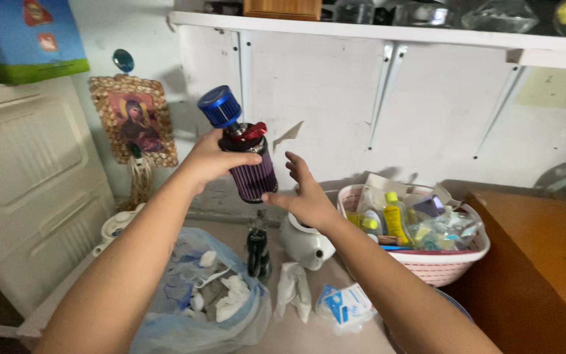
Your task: The person cleans a small white cabinet and a wooden dresser using a wet wipe. They move various items, including a teapot, a tin, and a basket, to access the surfaces. The person also handles a notebook and a pen before wiping the wooden dresser.
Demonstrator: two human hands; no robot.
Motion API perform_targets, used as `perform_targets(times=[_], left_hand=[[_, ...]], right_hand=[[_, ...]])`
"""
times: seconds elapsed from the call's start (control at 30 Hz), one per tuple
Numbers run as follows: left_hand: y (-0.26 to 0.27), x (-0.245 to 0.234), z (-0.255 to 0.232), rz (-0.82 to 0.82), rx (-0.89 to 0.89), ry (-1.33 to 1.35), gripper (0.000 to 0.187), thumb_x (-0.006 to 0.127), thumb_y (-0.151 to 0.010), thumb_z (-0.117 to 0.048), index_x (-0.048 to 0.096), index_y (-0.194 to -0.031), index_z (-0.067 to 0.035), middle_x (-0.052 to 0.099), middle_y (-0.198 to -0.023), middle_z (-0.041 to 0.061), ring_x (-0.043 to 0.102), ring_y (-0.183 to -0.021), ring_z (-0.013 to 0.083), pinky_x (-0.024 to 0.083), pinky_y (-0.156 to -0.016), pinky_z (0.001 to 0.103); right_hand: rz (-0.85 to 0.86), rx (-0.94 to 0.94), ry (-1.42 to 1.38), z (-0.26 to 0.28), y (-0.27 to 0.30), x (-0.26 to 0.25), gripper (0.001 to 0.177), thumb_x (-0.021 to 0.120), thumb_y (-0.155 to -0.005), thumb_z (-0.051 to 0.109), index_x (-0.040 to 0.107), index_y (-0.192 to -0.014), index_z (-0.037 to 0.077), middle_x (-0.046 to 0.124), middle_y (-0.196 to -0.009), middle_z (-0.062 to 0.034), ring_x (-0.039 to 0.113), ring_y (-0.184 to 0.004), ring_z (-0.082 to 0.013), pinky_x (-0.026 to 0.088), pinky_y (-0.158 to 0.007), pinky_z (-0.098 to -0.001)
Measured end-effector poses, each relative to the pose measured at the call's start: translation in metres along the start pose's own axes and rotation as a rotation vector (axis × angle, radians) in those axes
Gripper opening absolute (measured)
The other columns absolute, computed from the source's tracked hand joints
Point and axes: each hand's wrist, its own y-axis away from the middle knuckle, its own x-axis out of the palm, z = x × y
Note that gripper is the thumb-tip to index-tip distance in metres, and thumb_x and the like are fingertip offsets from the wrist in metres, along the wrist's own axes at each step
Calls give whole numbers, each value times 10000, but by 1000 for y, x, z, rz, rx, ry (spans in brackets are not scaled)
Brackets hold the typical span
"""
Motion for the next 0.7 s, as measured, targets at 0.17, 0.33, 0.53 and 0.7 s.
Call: perform_targets(times=[0.17, 0.33, 0.53, 0.7], left_hand=[[-21, -33, 63, -210, 111, -263, 803, 958, -543, -308, 638, -1249, -100, 746, -1162, 85, 707, -1082, 245, 535, -953, 389], [-22, -20, 143, -211, 24, -285, 862, 957, -500, -340, 602, -1248, -104, 744, -1170, 120, 713, -1088, 291, 537, -955, 405], [-10, 18, 210, -174, -73, -244, 916, 947, -530, -323, 510, -1290, -59, 697, -1197, 178, 684, -1121, 343, 522, -973, 433], [-6, 36, 235, -82, -131, -289, 978, 954, -520, -344, 455, -1299, -26, 674, -1228, 199, 664, -1159, 358, 516, -994, 429]], right_hand=[[40, 118, 152, -4, -6, 28, 1013, 831, -723, 431, 348, -1564, 137, 400, -1559, -234, 393, -1453, -378, 384, -1139, -482], [83, 69, 248, -13, -5, 52, 939, 812, -768, 448, 384, -1539, 127, 429, -1532, -231, 401, -1446, -382, 367, -1156, -454], [77, 103, 270, -31, -1, 60, 901, 795, -783, 432, 401, -1532, 123, 434, -1535, -219, 419, -1442, -360, 365, -1160, -426], [81, 148, 263, -41, 4, 60, 881, 789, -789, 410, 410, -1531, 126, 423, -1543, -207, 413, -1441, -356, 360, -1161, -421]])
